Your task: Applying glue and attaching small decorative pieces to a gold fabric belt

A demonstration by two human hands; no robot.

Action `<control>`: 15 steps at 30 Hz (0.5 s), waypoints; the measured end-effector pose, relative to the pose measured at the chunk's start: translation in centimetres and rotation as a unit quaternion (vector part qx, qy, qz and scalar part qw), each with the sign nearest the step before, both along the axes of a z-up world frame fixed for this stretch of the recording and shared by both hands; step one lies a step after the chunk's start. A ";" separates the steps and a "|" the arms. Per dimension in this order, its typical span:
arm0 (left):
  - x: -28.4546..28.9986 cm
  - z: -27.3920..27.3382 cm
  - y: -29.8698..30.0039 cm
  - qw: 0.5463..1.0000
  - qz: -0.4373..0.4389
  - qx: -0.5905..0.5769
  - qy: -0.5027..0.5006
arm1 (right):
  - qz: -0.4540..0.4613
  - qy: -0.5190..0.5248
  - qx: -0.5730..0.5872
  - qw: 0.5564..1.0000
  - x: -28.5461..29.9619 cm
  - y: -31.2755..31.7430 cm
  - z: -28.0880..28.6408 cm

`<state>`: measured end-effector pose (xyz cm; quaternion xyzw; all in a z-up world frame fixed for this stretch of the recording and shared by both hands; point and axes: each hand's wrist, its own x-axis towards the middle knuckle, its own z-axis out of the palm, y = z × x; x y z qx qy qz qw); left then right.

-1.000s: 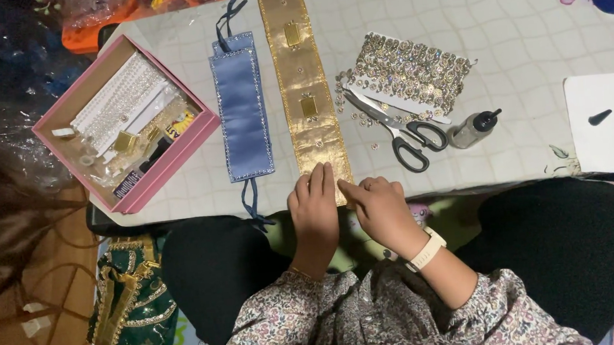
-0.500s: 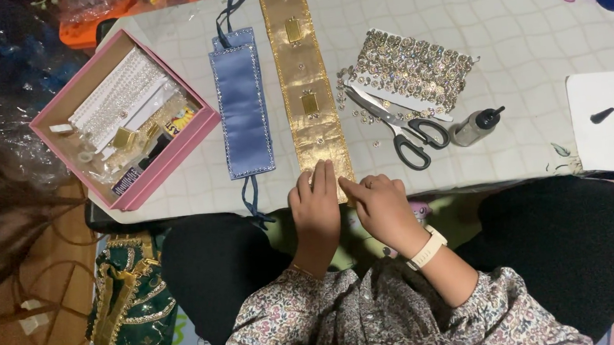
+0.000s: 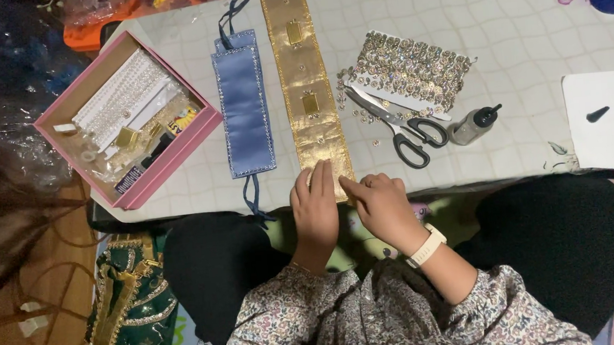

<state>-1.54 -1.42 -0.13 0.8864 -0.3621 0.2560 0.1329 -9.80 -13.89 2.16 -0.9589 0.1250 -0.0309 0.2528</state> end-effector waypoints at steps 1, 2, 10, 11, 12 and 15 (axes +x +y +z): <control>0.1 -0.5 -0.2 1.000 -0.002 0.000 0.001 | -0.002 0.001 0.000 1.000 0.0 0.1 0.2; 0.2 -1.1 -0.4 1.000 0.013 -0.007 -0.009 | -0.006 0.000 0.005 1.000 0.0 0.2 0.3; 0.5 -0.9 -0.6 0.998 0.002 -0.029 -0.052 | -0.005 0.016 0.004 1.000 0.3 0.2 0.2; 0.6 -1.0 -0.6 0.998 -0.003 -0.032 -0.054 | -0.008 0.015 0.006 1.000 0.2 0.2 0.4; 0.6 -1.2 -0.6 0.998 -0.007 -0.034 -0.055 | -0.010 0.014 0.007 1.000 0.2 0.3 0.6; 0.1 2.1 -0.4 0.998 -0.019 -0.024 -0.050 | -0.006 0.019 0.005 1.000 0.2 0.2 0.8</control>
